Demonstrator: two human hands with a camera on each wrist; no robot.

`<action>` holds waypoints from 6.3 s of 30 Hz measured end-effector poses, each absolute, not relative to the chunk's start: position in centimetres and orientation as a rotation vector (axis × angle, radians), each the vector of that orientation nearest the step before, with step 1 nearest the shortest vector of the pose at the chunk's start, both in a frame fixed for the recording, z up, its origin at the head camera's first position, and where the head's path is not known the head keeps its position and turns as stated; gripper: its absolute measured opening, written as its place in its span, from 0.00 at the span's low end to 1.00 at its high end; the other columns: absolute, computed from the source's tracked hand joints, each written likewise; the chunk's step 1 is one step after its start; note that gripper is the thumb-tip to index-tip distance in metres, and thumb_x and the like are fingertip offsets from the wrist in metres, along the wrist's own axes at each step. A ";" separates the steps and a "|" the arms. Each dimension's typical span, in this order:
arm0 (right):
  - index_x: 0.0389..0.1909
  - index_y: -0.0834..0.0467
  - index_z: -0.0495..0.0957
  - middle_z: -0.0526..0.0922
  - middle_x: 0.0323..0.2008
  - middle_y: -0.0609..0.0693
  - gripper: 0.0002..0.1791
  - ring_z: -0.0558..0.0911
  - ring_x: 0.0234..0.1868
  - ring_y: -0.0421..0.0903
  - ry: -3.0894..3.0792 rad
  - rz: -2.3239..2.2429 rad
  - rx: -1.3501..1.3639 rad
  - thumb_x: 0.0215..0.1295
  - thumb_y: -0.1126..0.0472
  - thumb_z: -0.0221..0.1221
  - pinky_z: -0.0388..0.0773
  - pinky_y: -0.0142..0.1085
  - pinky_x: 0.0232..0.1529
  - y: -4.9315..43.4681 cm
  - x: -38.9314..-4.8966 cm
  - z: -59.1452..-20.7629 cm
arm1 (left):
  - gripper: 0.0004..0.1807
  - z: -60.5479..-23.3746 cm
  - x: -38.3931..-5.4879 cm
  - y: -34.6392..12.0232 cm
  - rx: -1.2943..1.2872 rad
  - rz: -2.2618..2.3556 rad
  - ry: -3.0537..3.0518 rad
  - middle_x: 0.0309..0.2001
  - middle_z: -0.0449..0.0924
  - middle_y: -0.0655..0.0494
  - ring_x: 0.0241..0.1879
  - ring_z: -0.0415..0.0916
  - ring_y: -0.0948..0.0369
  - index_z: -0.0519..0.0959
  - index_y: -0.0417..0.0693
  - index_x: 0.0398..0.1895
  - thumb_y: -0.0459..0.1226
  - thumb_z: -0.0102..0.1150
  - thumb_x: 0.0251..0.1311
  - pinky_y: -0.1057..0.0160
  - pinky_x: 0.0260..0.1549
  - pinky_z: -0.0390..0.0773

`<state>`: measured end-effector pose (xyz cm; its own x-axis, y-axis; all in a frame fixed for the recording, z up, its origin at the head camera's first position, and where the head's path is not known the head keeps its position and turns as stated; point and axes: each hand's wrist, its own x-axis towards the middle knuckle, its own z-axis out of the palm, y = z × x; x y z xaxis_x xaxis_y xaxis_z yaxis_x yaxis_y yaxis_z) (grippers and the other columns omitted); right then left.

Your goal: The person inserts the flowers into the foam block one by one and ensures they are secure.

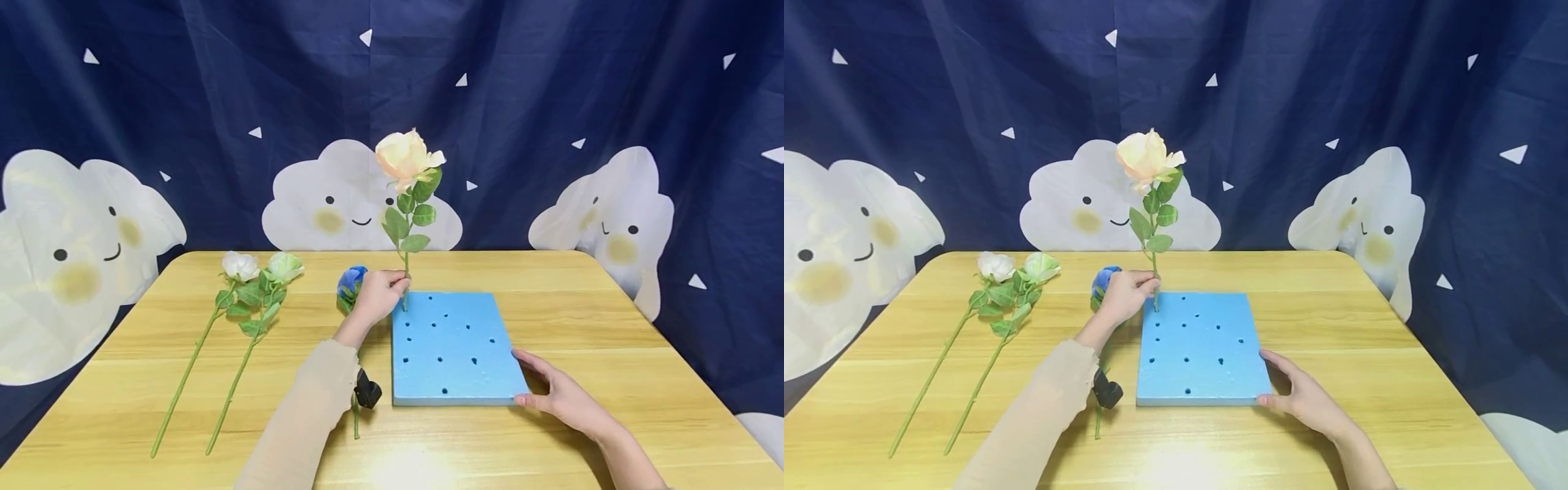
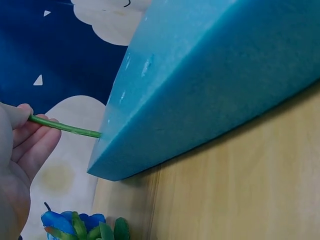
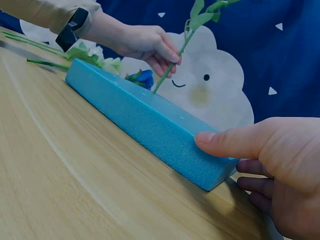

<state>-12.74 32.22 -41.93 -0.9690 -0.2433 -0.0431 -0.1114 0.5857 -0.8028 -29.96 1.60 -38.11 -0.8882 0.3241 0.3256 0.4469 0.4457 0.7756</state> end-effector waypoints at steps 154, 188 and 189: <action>0.69 0.59 0.56 0.59 0.67 0.61 0.41 0.55 0.67 0.61 2.680 -1.333 -0.348 0.58 0.52 0.62 0.57 0.19 0.54 32.5 -12.6 -42.1 | 0.15 -40.0 -28.5 2.4 -0.854 -0.988 -2.402 0.15 0.70 0.58 0.15 0.65 0.64 0.73 0.44 0.17 0.32 0.50 0.64 0.68 0.18 0.69; 0.68 0.60 0.56 0.59 0.66 0.61 0.40 0.56 0.66 0.61 2.686 -1.353 -0.347 0.58 0.53 0.62 0.56 0.18 0.53 32.5 -12.7 -42.5 | 0.13 -39.7 -29.2 1.6 -0.829 -1.226 -2.521 0.14 0.68 0.61 0.13 0.62 0.65 0.82 0.40 0.32 0.36 0.49 0.66 0.68 0.16 0.64; 0.68 0.60 0.56 0.59 0.66 0.62 0.40 0.56 0.66 0.61 2.686 -1.355 -0.349 0.58 0.53 0.62 0.56 0.18 0.53 32.5 -12.7 -42.5 | 0.12 -39.7 -29.2 1.6 -0.832 -1.230 -2.519 0.14 0.69 0.61 0.13 0.62 0.66 0.82 0.40 0.33 0.36 0.49 0.66 0.68 0.17 0.65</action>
